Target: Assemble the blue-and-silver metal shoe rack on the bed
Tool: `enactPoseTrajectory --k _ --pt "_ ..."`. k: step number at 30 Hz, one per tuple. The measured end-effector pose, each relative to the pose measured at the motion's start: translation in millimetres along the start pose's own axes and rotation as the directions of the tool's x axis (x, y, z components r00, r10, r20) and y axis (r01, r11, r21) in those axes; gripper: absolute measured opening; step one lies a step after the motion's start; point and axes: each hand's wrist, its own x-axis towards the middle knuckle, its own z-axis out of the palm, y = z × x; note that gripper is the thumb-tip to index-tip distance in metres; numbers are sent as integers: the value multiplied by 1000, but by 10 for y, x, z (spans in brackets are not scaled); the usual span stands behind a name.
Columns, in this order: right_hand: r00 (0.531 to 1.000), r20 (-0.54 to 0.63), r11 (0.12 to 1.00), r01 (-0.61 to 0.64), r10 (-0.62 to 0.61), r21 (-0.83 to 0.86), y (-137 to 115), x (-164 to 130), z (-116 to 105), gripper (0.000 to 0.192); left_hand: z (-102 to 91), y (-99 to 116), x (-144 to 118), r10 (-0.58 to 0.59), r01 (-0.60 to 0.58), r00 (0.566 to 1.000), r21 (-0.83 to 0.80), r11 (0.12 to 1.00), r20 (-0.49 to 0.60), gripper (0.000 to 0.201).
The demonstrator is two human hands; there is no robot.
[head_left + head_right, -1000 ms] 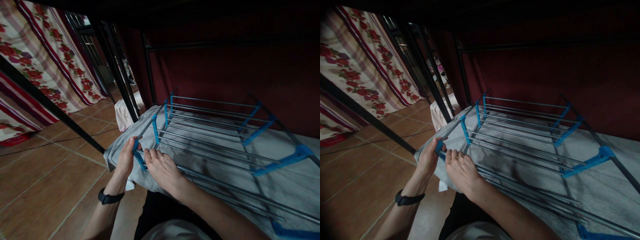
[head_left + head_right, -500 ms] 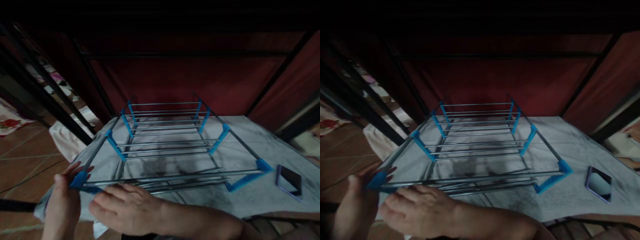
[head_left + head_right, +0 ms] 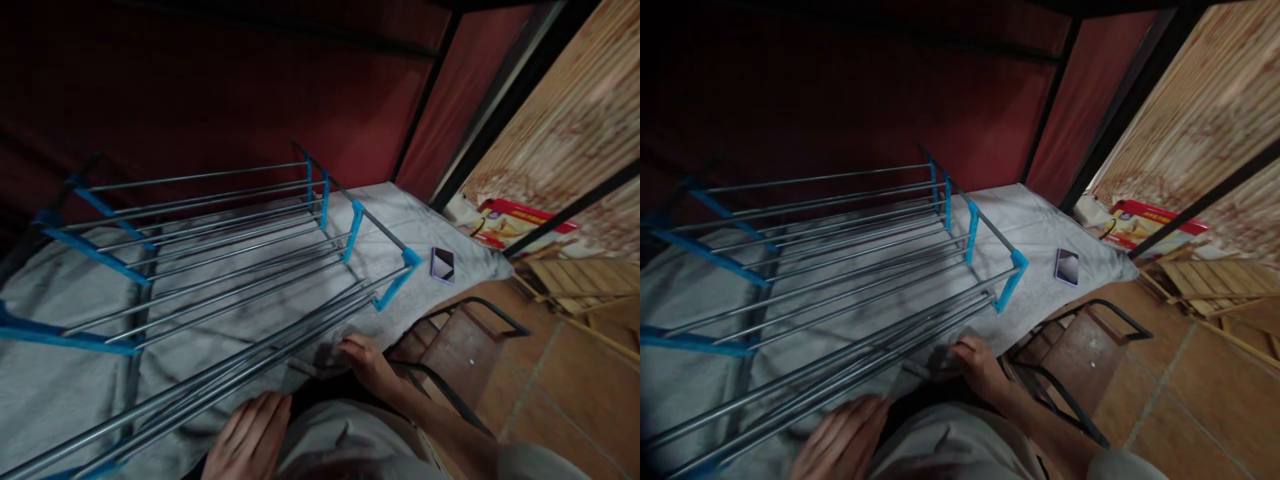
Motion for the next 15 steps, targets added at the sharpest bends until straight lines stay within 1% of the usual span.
enactPoseTrajectory --k 1,3,6,8,9,10,12,13,14,15 --pt "996 -45 997 -69 71 37 31 -5 -21 34 101 16 103 42 -42 999 39 998 -1 58" --pt "974 -101 976 -192 203 105 61 7 -59 37 296 53 321 51 -52 999 111 992 9 54" --pt "929 -131 926 -316 347 208 105 44 -69 35 531 128 617 12 -27 996 169 985 90 46" --pt "884 -129 861 -388 448 329 159 80 -24 30 654 193 794 -46 11 984 198 980 174 45" --pt "850 -110 801 -432 515 414 188 103 10 31 711 229 885 -92 44 972 218 975 216 45" --pt "809 -75 720 -471 582 509 216 129 45 34 766 267 979 -140 78 956 236 969 257 46" --pt "734 32 520 -510 678 685 254 179 95 42 876 343 1179 -216 133 917 253 958 336 47" --pt "716 77 435 -502 694 747 262 197 101 45 930 378 1280 -239 150 895 249 957 376 48" --pt "713 100 381 -482 694 789 265 207 90 46 982 410 1376 -249 159 876 240 958 414 49" --pt "717 97 361 -458 690 813 263 204 64 45 1032 438 1465 -250 162 858 225 961 449 49"
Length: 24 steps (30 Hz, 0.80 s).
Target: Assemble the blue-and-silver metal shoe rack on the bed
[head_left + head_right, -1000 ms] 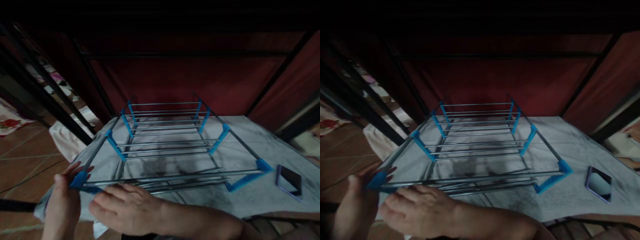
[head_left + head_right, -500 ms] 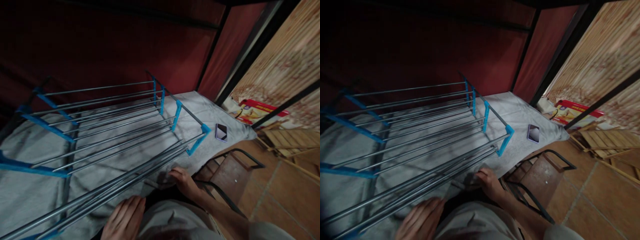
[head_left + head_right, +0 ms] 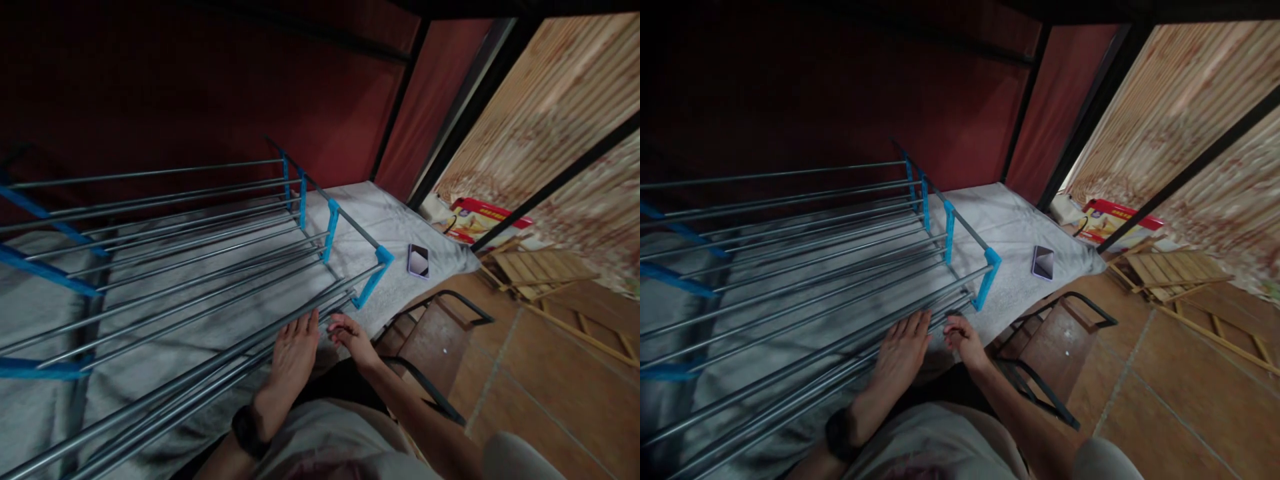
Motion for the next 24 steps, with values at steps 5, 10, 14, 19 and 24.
enactPoseTrajectory --k 5,10,14,19,24 --pt "934 -277 973 196 -224 -125 -127 -126 -266 31 41 186 334 68 -57 989 -92 994 130 52" --pt "807 -453 901 208 -378 -381 -109 -65 -573 41 162 351 574 149 -128 980 -158 979 132 53" --pt "862 -310 864 244 -401 -439 8 198 -628 55 267 435 776 211 -183 972 -235 955 101 55" --pt "910 -223 867 225 -351 -446 92 412 -586 46 343 428 948 218 -169 967 -311 935 130 53" --pt "919 -181 837 222 -352 -501 26 435 -620 38 279 454 980 204 -140 965 -338 931 163 49"
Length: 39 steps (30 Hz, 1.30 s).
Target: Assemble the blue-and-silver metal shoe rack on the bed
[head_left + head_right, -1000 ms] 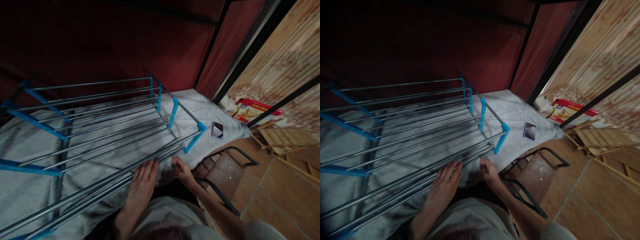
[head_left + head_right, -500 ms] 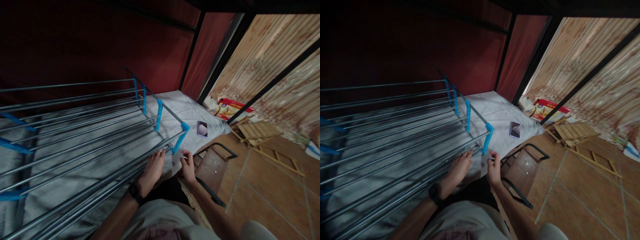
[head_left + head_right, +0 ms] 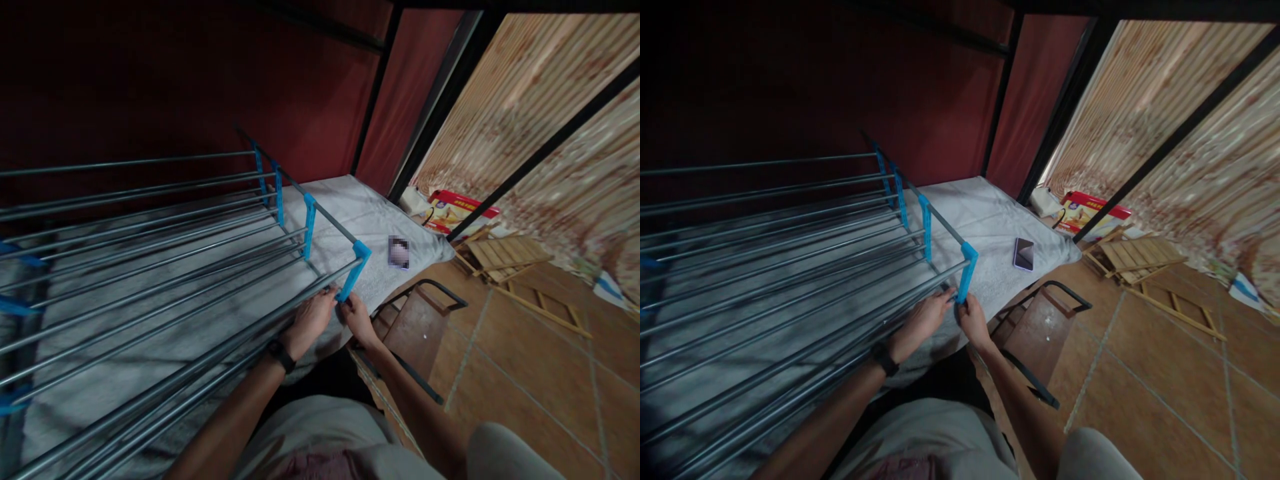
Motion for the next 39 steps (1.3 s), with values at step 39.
enactPoseTrajectory --k 39 --pt "970 17 969 242 -243 45 -164 76 -164 30 -90 293 108 -145 145 989 -39 989 -2 31"
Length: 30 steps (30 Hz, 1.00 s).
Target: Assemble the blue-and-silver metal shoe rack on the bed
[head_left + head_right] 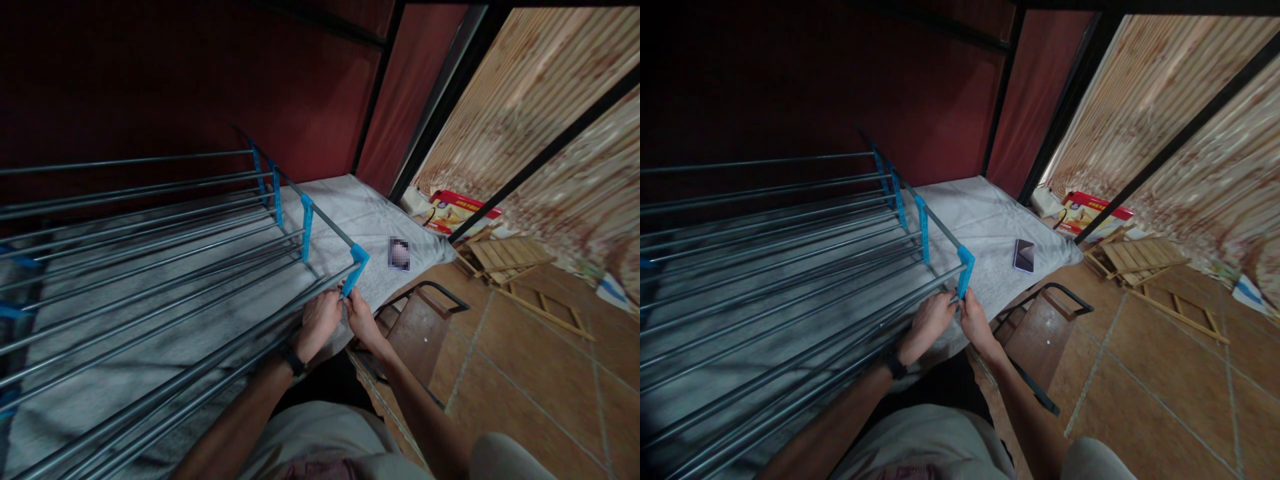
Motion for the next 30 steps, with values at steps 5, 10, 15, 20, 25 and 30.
enactPoseTrajectory --k 5,10,15,20,25,30 --pt "1000 -7 1000 22 -22 -19 29 -3 17 30 18 -35 -1 9 -12 999 -71 997 -46 31" --pt "1000 -9 1000 4 -4 -25 13 -17 18 30 14 -45 11 30 -36 998 -98 995 -60 30" --pt "1000 25 999 -15 16 -42 -53 -23 4 29 47 -72 18 53 -59 997 -122 991 -54 28" --pt "997 47 996 -56 59 -71 -122 -27 -4 29 53 -91 37 72 -78 996 -127 989 -47 29" --pt "993 102 998 -61 60 3 -197 -47 -44 37 -36 -49 -57 105 -109 994 -133 985 -41 40" --pt "990 43 986 -136 132 92 -82 -176 -85 62 -154 -126 -644 174 -159 972 99 982 -160 50"
